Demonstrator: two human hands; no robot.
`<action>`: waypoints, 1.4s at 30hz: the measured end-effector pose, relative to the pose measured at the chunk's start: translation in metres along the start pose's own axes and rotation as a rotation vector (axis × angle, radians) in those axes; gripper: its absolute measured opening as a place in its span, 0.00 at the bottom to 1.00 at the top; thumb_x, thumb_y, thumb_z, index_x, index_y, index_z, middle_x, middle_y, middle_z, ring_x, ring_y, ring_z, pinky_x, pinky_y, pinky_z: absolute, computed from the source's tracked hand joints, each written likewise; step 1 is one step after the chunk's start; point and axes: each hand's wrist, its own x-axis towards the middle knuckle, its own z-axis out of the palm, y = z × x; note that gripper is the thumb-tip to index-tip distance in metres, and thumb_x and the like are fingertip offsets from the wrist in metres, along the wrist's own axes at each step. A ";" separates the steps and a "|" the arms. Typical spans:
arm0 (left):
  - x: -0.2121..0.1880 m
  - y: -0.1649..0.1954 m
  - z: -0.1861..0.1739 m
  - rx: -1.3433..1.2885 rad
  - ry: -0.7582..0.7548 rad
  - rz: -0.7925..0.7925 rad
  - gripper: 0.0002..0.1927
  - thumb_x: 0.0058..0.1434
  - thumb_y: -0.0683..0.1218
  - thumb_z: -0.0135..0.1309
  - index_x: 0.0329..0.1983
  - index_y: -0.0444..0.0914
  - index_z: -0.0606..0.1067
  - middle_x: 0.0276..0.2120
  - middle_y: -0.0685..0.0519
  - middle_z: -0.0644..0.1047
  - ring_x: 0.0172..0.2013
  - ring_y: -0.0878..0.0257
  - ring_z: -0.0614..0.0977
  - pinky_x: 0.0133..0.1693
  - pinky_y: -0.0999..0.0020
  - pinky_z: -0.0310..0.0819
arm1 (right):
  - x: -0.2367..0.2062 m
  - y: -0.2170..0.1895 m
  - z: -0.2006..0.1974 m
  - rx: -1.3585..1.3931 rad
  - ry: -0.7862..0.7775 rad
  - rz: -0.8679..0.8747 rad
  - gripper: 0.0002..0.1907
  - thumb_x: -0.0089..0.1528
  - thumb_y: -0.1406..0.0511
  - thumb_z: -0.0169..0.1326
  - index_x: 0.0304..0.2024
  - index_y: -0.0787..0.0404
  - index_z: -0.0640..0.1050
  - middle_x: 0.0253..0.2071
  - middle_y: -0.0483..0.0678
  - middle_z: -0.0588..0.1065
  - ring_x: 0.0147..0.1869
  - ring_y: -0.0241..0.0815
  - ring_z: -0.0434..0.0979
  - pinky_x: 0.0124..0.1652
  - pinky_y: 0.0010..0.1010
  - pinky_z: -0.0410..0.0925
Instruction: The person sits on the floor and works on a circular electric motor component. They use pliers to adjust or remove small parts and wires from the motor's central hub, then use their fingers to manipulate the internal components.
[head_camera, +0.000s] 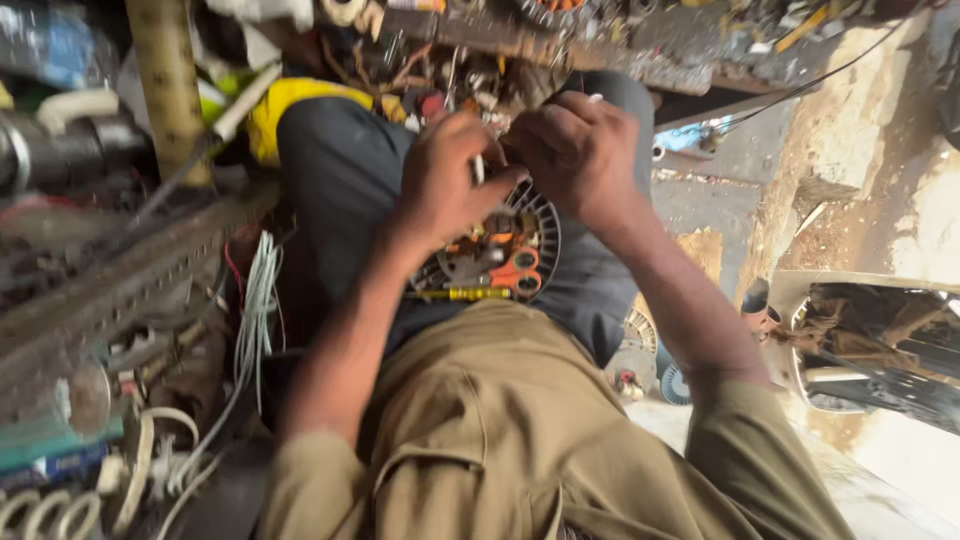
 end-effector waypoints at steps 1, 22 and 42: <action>0.010 -0.003 -0.007 -0.057 -0.187 -0.018 0.14 0.55 0.47 0.68 0.37 0.34 0.79 0.40 0.48 0.78 0.43 0.50 0.80 0.45 0.54 0.75 | -0.003 -0.010 -0.007 0.073 -0.160 -0.024 0.08 0.58 0.67 0.68 0.35 0.60 0.81 0.30 0.50 0.77 0.32 0.49 0.77 0.32 0.41 0.69; 0.019 0.029 -0.047 -0.233 -0.373 0.030 0.04 0.62 0.44 0.60 0.38 0.40 0.82 0.45 0.49 0.80 0.49 0.56 0.81 0.55 0.60 0.76 | -0.041 -0.034 -0.036 0.140 -0.542 -0.279 0.06 0.51 0.67 0.66 0.27 0.58 0.80 0.26 0.49 0.75 0.28 0.48 0.73 0.27 0.44 0.64; -0.010 0.030 -0.035 -0.407 -0.239 0.224 0.07 0.56 0.41 0.65 0.36 0.36 0.80 0.44 0.47 0.81 0.49 0.54 0.82 0.50 0.60 0.77 | 0.005 -0.016 -0.088 0.615 -0.271 0.297 0.04 0.63 0.74 0.65 0.37 0.65 0.81 0.38 0.49 0.81 0.35 0.41 0.82 0.35 0.29 0.75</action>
